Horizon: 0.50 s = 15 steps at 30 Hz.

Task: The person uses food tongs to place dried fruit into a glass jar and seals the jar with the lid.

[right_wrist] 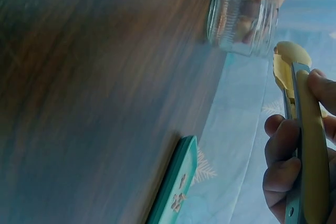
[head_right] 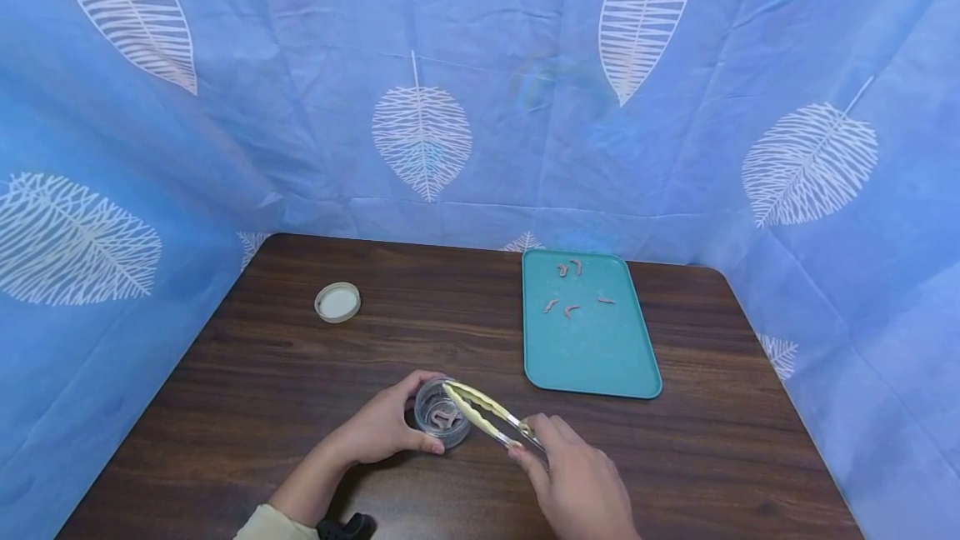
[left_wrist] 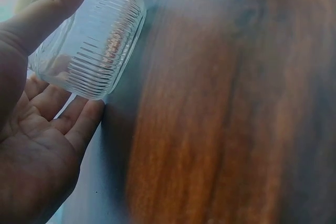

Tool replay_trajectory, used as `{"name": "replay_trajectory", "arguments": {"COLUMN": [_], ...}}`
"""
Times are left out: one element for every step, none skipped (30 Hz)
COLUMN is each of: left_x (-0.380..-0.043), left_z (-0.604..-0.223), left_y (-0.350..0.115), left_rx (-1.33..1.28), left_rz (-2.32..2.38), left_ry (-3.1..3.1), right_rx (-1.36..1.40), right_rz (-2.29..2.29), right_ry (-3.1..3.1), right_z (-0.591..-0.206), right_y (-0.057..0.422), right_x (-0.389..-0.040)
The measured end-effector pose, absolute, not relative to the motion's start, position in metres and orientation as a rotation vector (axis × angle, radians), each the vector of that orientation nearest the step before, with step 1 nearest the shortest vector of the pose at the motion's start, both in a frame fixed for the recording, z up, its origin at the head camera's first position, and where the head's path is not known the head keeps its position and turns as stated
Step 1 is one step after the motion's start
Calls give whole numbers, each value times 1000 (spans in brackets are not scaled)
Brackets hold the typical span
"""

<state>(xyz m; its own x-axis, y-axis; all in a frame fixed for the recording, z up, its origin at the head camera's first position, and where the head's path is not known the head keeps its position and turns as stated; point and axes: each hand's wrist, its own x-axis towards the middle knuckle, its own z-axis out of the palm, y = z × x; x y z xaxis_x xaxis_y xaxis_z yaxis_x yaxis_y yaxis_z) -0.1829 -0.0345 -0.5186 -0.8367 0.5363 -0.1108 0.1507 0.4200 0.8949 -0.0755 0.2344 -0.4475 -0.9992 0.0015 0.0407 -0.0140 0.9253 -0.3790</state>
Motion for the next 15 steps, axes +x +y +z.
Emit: {"name": "replay_trajectory", "arguments": {"left_x": [-183,-183,-183,-183,-183,-183,-183,-183,-183,-183,-183,-183,-183,-183,-183], "left_z": [-518,-518,-518,-518,-518,-518,-518,-518,-518,-518,-518,-518,-518,-518,-518], "left_y": [-35,-35,-35,-35,-35,-35,-35,-35,-35,-34,-34,-34,-34,-34,-34], "left_rx": [587,587,587,586,585,585,585,583,583,582,582,582,583,584,587], "left_rz": [1386,1382,1378,1375,1372,1370,1370,1371,1372,1371,1369,1370,1371,1373,1376], "left_ry": [2304,2307,2309,2310,2311,2312,2312,2310,2309,2312,2316,2317,2318,2318,2318], "right_rx": [20,29,40,44,48,49,51,53,54,50,50,48,47,44,35], "right_rz": [595,588,579,571,565,562,553,546,549,556,554,551,550,560,573], "right_ry": [-3046,-3048,-3051,-3055,-3058,-3063,-3063,-3063,-3067,-3073,-3077,-3084,-3091,-3101,-3106], "right_z": [-447,-447,-447,-447,-446,-446,-446,-446,-446,-446,-446,-446,-445,-444,-444], "right_y": [233,232,231,230,229,229,229,228,228,228,228,228,229,229,229], "right_x": [-75,-74,-74,-73,-73,-73,-73,-73,-73,-74,-74,-75,-75,-75,-76]}}
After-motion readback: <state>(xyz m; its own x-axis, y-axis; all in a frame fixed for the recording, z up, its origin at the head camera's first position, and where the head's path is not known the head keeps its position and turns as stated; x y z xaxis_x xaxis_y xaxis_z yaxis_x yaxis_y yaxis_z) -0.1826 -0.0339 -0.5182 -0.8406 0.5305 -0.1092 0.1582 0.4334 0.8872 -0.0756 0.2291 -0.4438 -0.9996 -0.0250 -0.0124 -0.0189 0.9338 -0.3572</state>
